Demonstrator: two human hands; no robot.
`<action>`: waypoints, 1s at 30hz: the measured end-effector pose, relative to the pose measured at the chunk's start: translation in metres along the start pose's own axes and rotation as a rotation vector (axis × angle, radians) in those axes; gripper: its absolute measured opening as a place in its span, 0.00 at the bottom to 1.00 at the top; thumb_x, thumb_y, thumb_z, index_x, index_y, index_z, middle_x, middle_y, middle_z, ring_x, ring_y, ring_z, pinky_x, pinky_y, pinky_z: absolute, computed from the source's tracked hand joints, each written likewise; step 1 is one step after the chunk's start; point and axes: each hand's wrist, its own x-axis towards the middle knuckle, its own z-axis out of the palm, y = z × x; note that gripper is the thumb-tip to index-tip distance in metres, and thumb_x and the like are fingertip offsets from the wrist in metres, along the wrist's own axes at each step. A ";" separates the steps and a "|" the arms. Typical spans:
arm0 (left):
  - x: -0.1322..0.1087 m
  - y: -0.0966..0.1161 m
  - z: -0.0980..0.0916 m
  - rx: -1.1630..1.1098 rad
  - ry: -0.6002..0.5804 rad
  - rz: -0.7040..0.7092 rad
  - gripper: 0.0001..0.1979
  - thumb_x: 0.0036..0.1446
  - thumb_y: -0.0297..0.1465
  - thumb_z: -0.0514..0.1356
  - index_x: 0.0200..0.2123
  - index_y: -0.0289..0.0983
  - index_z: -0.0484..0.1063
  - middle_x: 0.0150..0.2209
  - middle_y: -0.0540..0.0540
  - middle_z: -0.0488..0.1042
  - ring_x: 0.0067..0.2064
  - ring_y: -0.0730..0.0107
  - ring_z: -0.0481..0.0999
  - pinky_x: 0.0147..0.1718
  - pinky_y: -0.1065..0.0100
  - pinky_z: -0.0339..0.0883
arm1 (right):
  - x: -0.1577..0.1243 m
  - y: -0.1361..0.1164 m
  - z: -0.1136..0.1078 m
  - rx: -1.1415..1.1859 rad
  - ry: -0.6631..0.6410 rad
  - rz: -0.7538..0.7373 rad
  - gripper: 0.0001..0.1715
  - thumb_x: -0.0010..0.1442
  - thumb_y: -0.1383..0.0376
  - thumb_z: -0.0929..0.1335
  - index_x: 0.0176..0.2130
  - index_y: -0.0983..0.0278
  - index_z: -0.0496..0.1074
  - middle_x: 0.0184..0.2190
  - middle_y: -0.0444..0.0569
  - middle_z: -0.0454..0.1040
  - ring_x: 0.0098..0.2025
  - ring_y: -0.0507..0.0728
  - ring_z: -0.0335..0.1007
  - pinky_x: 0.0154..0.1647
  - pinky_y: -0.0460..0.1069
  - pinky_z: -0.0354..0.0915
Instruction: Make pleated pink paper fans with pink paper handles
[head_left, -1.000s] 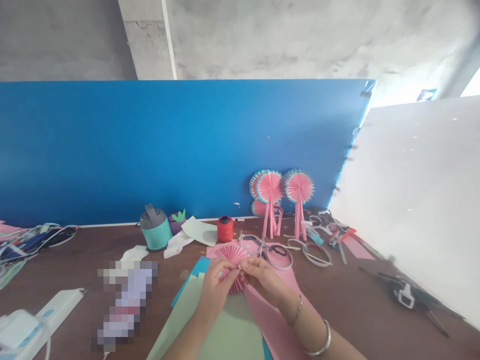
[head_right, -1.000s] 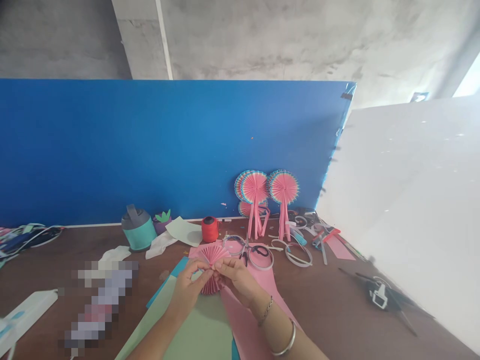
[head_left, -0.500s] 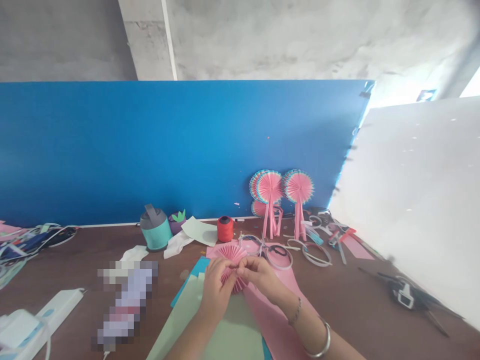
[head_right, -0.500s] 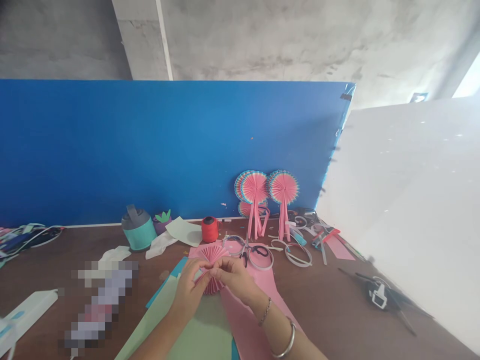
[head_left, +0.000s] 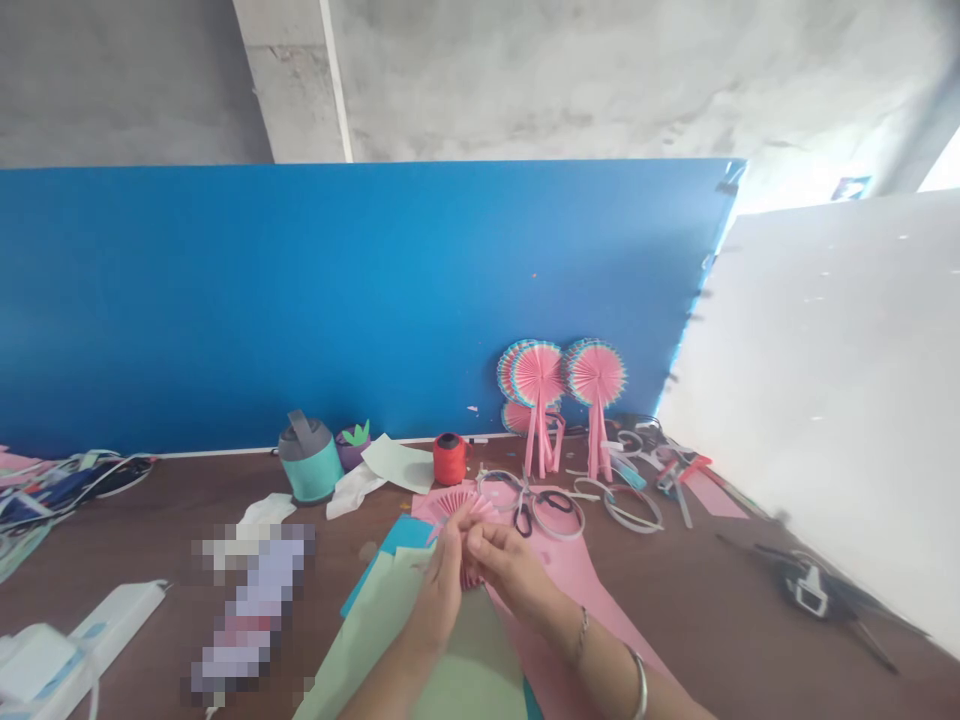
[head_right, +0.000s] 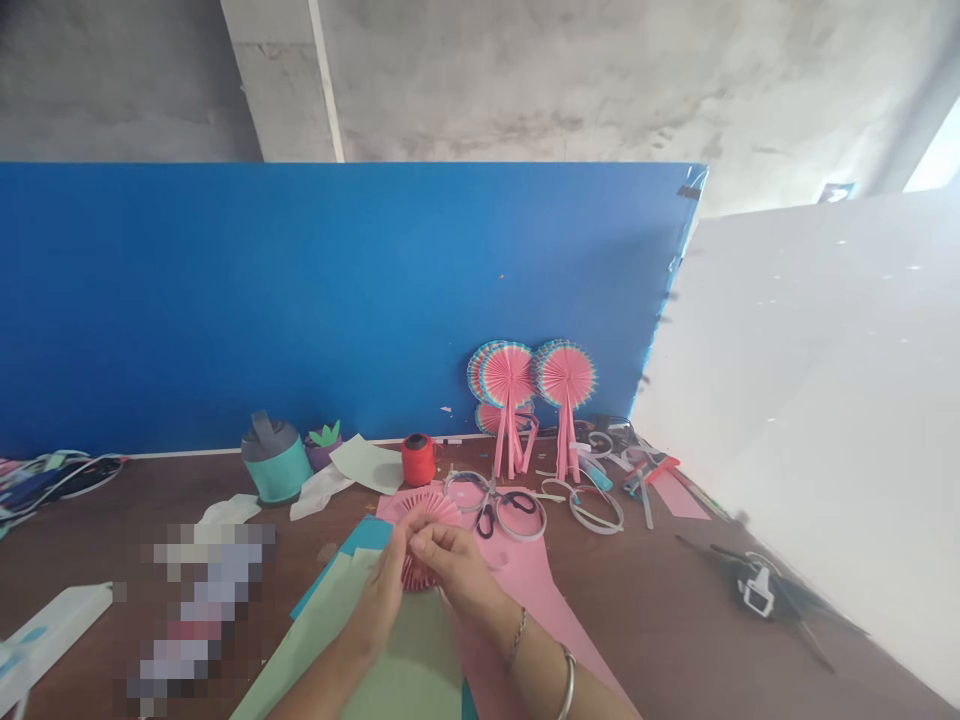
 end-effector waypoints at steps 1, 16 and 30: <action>0.002 0.001 -0.002 -0.001 0.028 0.015 0.28 0.62 0.50 0.41 0.56 0.41 0.65 0.58 0.42 0.65 0.61 0.58 0.61 0.60 0.56 0.54 | 0.000 -0.001 -0.002 0.010 0.004 0.014 0.26 0.48 0.49 0.73 0.21 0.66 0.64 0.17 0.42 0.64 0.20 0.48 0.55 0.23 0.45 0.51; 0.015 0.009 -0.021 0.155 0.226 0.186 0.17 0.59 0.44 0.51 0.35 0.38 0.72 0.38 0.43 0.75 0.42 0.61 0.73 0.44 0.63 0.63 | 0.002 -0.026 -0.027 -0.163 0.293 -0.055 0.25 0.52 0.48 0.70 0.20 0.64 0.66 0.21 0.43 0.63 0.25 0.51 0.57 0.29 0.47 0.56; 0.017 0.006 -0.021 0.372 0.039 0.357 0.13 0.56 0.38 0.57 0.23 0.38 0.73 0.27 0.46 0.75 0.35 0.64 0.72 0.38 0.64 0.64 | -0.006 -0.033 -0.012 -0.318 0.024 0.037 0.19 0.53 0.51 0.71 0.28 0.65 0.71 0.23 0.41 0.62 0.26 0.49 0.55 0.29 0.46 0.55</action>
